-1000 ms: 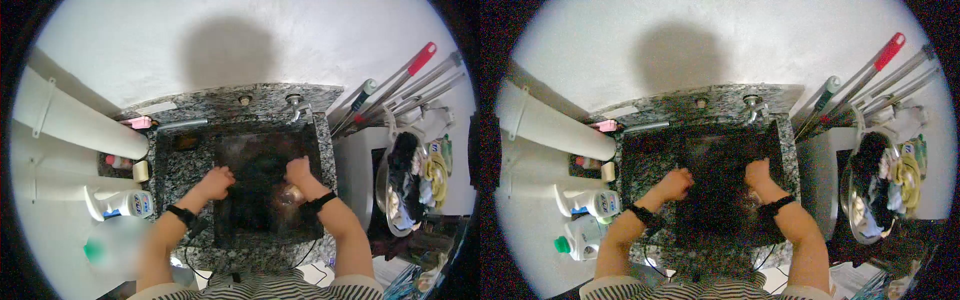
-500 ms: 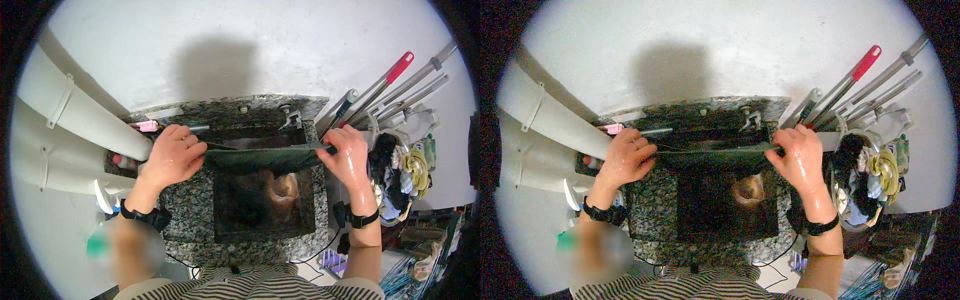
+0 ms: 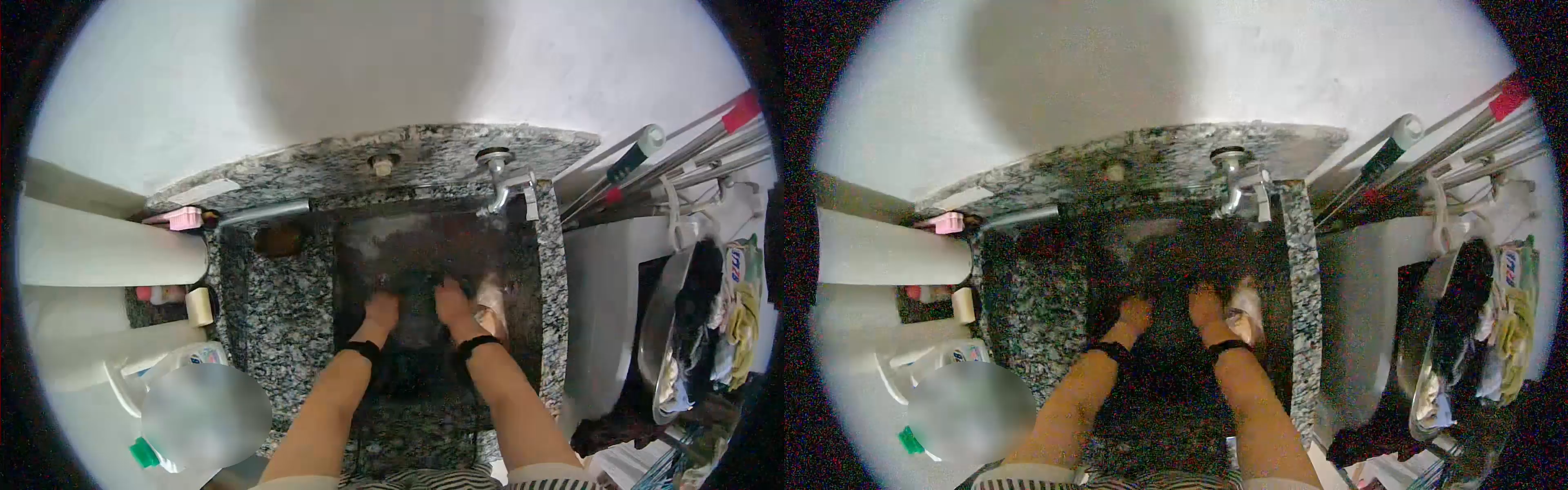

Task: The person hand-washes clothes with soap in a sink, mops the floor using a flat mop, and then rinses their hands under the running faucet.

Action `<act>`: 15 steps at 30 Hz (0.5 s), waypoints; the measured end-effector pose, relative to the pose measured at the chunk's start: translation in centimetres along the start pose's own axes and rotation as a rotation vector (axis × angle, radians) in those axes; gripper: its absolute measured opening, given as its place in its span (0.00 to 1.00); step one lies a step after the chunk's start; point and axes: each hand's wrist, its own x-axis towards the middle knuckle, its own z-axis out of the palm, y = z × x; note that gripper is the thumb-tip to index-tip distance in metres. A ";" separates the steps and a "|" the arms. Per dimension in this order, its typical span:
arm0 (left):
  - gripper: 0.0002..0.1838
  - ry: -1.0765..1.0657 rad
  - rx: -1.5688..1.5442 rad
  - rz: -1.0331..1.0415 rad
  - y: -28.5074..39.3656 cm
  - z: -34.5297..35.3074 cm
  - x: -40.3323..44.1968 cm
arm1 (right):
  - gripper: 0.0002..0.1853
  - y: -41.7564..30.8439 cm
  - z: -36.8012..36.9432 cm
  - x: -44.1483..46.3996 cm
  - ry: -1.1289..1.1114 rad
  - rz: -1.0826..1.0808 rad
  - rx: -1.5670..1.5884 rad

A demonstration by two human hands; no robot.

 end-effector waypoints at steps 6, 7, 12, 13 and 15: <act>0.24 -0.252 -0.269 -0.104 -1.9 -10.1 -2.3 | 0.11 -1.6 -13.8 3.4 -0.398 0.219 0.390; 0.24 -0.231 -0.267 -0.101 -1.1 -13.2 -3.7 | 0.11 -2.7 -17.2 3.1 -0.380 0.210 0.385; 0.19 0.152 -0.929 0.081 4.3 -23.9 -11.5 | 0.17 -10.6 -29.4 -3.5 0.120 -0.311 0.734; 0.19 0.165 -0.923 0.096 4.7 -24.7 -12.1 | 0.17 -11.2 -30.2 -4.3 0.139 -0.317 0.726; 0.11 0.316 -1.200 0.128 5.5 -26.0 -13.6 | 0.33 -12.3 -31.5 -6.2 0.300 -0.078 1.204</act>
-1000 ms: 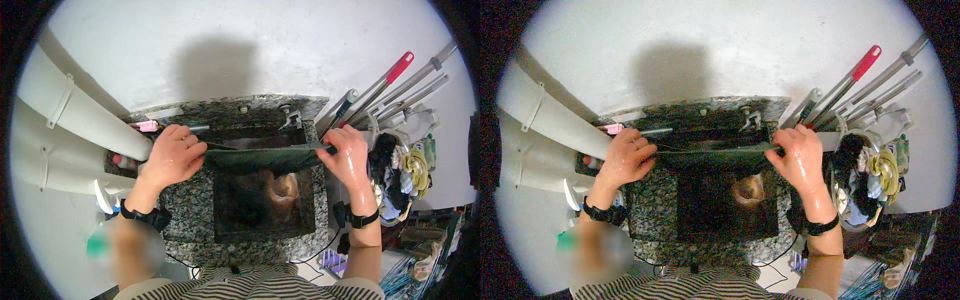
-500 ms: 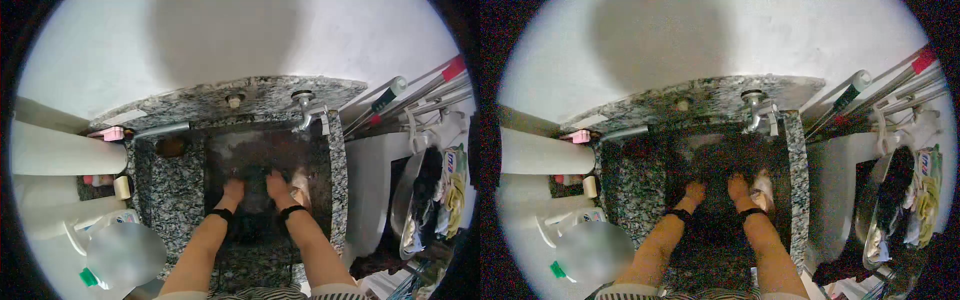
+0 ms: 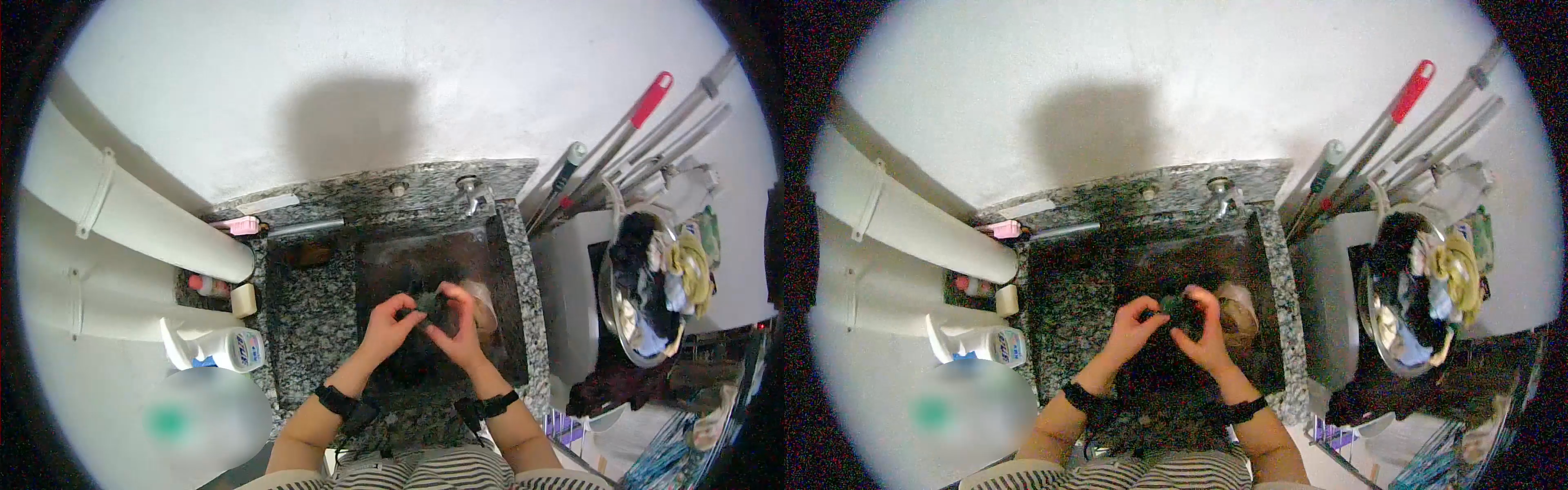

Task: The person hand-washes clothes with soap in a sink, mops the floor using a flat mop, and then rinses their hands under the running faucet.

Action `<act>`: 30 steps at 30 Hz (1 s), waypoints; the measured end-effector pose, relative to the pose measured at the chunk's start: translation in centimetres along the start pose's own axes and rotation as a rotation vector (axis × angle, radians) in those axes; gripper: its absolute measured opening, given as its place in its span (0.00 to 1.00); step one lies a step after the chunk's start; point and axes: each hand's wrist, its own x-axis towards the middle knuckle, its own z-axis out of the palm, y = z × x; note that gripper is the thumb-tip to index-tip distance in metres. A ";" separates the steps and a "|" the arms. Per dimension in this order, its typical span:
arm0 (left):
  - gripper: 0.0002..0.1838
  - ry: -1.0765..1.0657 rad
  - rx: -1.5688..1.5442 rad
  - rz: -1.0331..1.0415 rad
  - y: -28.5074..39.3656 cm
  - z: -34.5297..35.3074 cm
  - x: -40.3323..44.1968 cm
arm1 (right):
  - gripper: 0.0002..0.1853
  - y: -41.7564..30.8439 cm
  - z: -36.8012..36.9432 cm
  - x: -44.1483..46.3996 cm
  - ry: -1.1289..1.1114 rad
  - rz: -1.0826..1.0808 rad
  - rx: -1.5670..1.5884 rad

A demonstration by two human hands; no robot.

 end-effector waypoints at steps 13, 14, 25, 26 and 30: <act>0.04 0.388 -0.965 -0.086 8.8 -6.8 -8.7 | 0.25 5.7 5.3 -1.9 0.443 0.722 0.723; 0.03 0.445 -0.941 -0.146 7.2 -8.0 -9.2 | 0.25 4.9 5.7 -2.1 0.446 0.719 0.721; 0.30 -0.152 -1.512 -0.608 -4.1 -4.1 -10.1 | 0.20 -7.1 9.5 -5.1 -0.523 -0.338 -0.469; 0.25 -0.142 -1.574 -0.652 -4.7 -4.1 -10.1 | 0.23 -7.1 8.8 -5.3 -0.559 -0.345 -0.555; 0.16 -0.313 -1.809 -0.815 -6.3 -5.1 -9.8 | 0.30 -1.2 6.7 -7.1 -0.300 0.235 0.275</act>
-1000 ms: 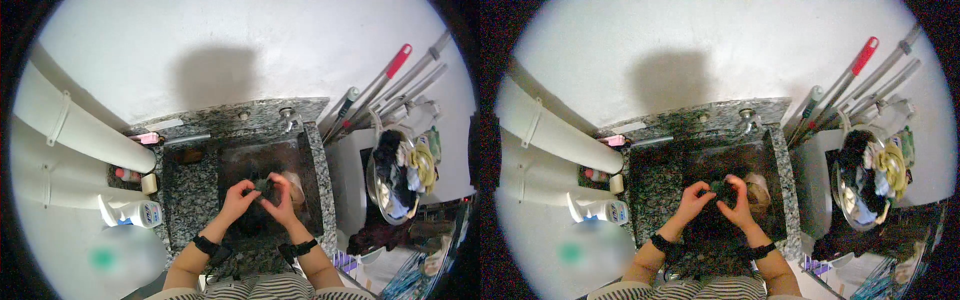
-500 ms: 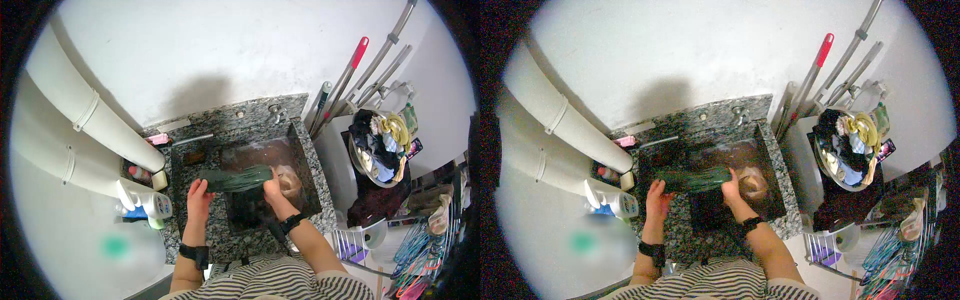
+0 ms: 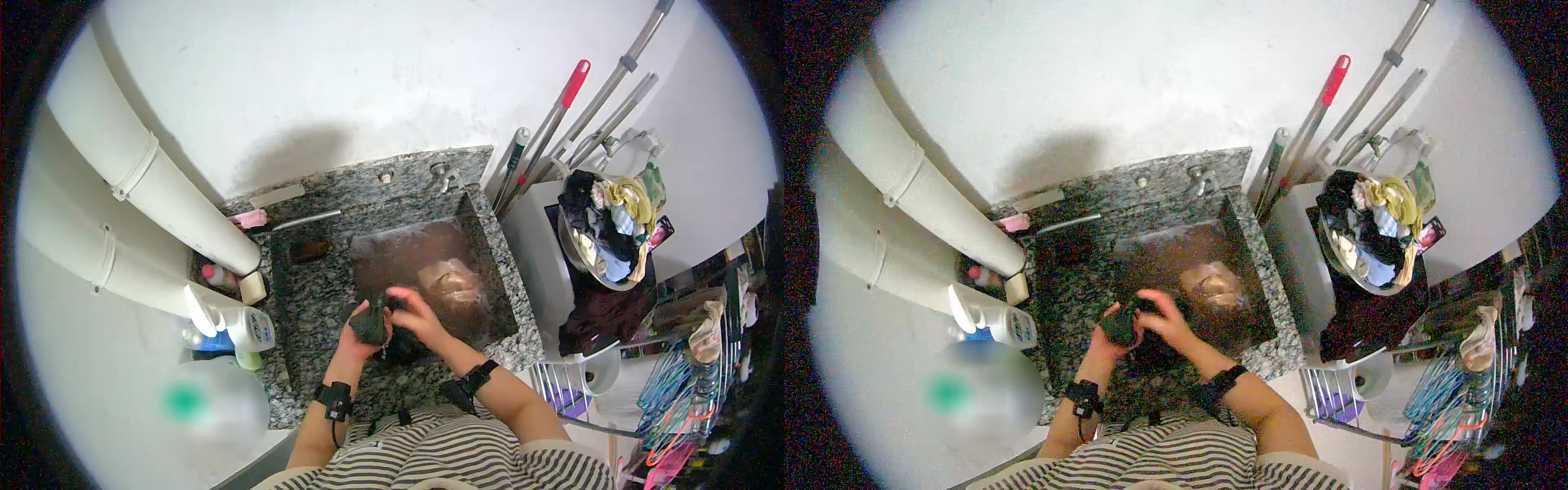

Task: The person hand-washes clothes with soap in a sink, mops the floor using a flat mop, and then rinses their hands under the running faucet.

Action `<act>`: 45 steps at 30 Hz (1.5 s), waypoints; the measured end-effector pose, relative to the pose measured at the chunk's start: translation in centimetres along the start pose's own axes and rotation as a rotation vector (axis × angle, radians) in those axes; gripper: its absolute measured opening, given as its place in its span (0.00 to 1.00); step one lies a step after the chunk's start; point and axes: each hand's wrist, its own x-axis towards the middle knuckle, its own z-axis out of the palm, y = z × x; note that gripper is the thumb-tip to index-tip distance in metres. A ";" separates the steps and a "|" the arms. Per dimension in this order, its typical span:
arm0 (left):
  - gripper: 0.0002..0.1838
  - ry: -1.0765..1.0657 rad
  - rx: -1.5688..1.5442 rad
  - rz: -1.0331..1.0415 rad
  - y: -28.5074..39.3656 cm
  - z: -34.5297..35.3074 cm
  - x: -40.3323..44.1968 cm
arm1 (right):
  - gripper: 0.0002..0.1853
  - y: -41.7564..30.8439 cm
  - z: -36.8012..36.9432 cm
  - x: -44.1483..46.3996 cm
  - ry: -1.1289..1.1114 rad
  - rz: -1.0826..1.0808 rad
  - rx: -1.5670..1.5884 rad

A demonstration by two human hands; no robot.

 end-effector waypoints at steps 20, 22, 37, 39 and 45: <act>0.21 0.288 0.826 0.139 -4.4 4.8 -1.3 | 0.12 -2.9 0.6 7.0 0.133 0.472 -0.019; 0.23 0.269 1.056 0.293 -4.2 3.2 0.8 | 0.21 -3.2 0.8 7.7 0.016 0.223 -0.498; 0.29 0.119 1.125 0.193 -2.8 3.4 -0.4 | 0.53 -4.0 -0.1 6.7 -0.149 0.283 -0.857; 0.29 -0.007 0.692 -0.143 -3.0 5.7 -2.7 | 0.47 -5.9 -1.1 6.5 -0.259 0.279 -0.463; 0.34 -0.412 -0.035 -0.283 -6.2 8.3 -2.4 | 0.31 -4.8 0.3 3.3 -0.364 0.080 1.078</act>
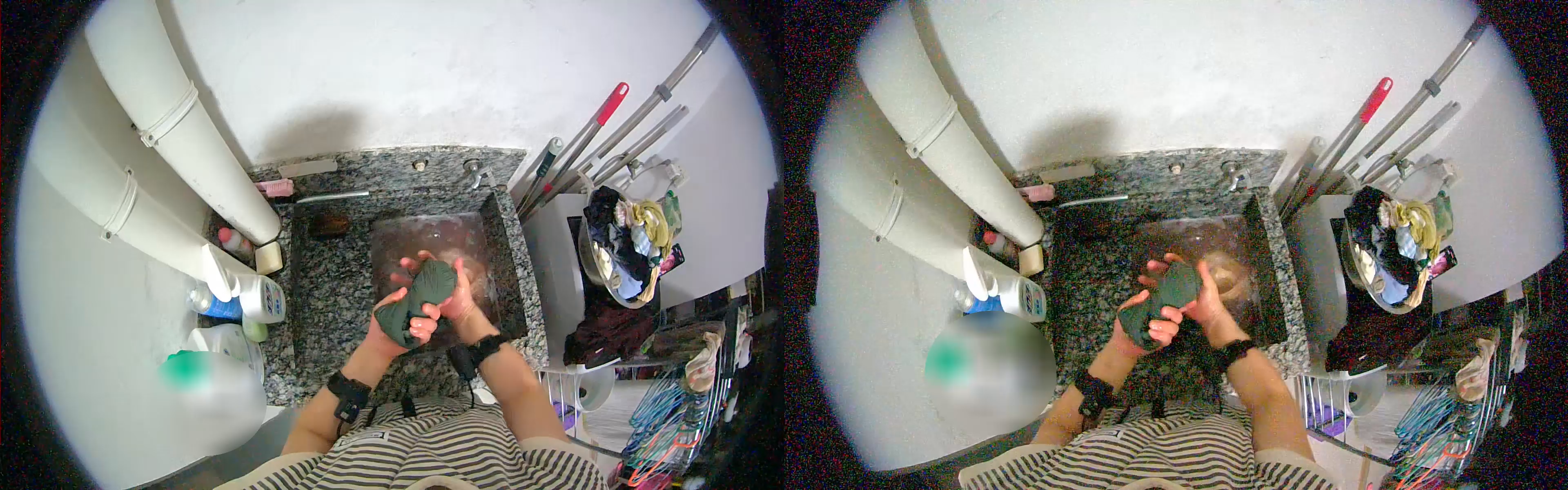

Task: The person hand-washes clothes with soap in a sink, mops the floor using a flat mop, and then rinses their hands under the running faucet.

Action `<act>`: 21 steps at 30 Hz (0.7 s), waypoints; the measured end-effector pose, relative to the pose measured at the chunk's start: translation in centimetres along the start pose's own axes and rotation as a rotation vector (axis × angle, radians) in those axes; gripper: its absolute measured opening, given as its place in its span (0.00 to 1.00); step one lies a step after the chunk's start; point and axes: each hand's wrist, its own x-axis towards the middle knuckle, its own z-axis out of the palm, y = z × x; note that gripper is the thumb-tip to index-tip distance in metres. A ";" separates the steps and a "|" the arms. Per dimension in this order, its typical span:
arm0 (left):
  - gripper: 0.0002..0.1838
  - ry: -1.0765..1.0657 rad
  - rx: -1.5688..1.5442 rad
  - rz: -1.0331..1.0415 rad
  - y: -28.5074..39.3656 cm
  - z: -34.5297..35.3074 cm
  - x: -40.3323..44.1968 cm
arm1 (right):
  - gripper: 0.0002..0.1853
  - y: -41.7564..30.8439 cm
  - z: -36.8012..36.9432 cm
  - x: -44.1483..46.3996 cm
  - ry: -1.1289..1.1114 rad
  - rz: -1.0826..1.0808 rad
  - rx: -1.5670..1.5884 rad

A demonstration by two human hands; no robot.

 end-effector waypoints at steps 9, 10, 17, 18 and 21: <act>0.27 0.068 0.181 0.197 -1.3 0.2 -0.3 | 0.15 -2.9 1.5 -0.5 0.752 0.141 -0.241; 0.27 0.314 0.463 0.225 -1.3 -0.4 -0.1 | 0.14 -3.1 1.6 -0.2 0.720 0.202 -0.404; 0.19 0.676 1.100 0.511 -2.3 -4.1 2.7 | 0.10 -2.6 2.7 2.0 0.624 0.207 -0.925; 0.20 0.719 1.257 0.650 -2.3 -5.0 3.0 | 0.09 -2.2 2.3 2.2 0.567 0.159 -1.008; 0.23 0.820 1.479 0.813 -2.2 -6.5 3.2 | 0.10 -0.6 -0.8 2.5 0.589 0.065 -1.344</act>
